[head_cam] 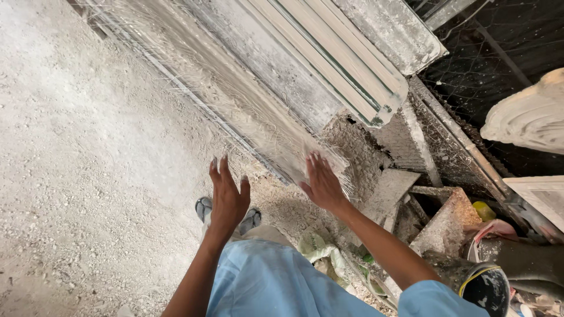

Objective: The person retrieves a wet fiberglass mat from a bucket and lays it over a stack of rectangular panels. They then use a small trowel to spread a white paste over the mat and smooth it with their hands, repeating the process along the length of the panels.

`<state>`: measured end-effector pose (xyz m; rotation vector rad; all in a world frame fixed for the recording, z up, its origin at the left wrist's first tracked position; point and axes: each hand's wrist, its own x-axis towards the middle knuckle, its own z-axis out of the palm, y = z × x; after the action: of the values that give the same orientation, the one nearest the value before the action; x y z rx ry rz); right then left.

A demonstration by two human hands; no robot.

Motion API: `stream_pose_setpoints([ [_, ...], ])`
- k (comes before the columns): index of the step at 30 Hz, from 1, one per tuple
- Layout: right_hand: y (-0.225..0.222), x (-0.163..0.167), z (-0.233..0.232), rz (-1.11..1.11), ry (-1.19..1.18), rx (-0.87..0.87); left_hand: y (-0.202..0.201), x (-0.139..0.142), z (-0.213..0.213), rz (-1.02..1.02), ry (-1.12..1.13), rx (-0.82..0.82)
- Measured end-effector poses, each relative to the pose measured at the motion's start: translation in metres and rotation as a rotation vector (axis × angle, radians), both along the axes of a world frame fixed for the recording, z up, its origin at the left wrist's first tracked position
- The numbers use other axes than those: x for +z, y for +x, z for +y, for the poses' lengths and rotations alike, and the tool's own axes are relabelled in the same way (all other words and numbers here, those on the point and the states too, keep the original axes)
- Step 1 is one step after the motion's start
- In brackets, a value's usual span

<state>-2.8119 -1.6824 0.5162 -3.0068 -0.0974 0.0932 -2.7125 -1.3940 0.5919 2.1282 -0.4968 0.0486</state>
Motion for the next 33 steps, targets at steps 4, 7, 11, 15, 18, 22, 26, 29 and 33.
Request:
stream_pose_setpoints([
  [4, 0.038, -0.018, 0.019, -0.015, 0.017, -0.004, -0.002, -0.001, 0.003, 0.152, 0.034, -0.027],
  [7, 0.036, -0.022, 0.014, -0.04, 0.022, 0.027, -0.003, 0.0, 0.005, 0.127, 0.036, -0.022],
  [11, 0.0, -0.01, -0.008, -0.106, -0.023, 0.135, -0.001, 0.001, 0.008, 0.14, -0.013, -0.007],
  [15, 0.028, -0.005, 0.004, -0.076, -0.02, 0.161, 0.002, 0.001, 0.01, 0.15, -0.023, 0.008],
  [18, 0.099, -0.004, 0.038, -0.142, 0.07, 0.173, 0.004, 0.001, 0.013, 0.114, -0.06, 0.045],
  [22, 0.188, 0.013, 0.079, -0.072, 0.037, 0.151, 0.007, 0.003, 0.021, 0.123, -0.067, 0.089],
  [26, 0.262, 0.027, 0.108, -0.038, 0.011, 0.141, 0.011, 0.008, 0.032, 0.13, -0.07, 0.158],
  [29, 0.279, 0.029, 0.112, -0.05, 0.084, 0.141, 0.012, 0.01, 0.036, 0.168, -0.079, 0.193],
  [33, 0.205, 0.019, 0.077, 0.113, 0.004, 0.129, 0.011, 0.01, 0.034, 0.231, -0.085, 0.177],
])
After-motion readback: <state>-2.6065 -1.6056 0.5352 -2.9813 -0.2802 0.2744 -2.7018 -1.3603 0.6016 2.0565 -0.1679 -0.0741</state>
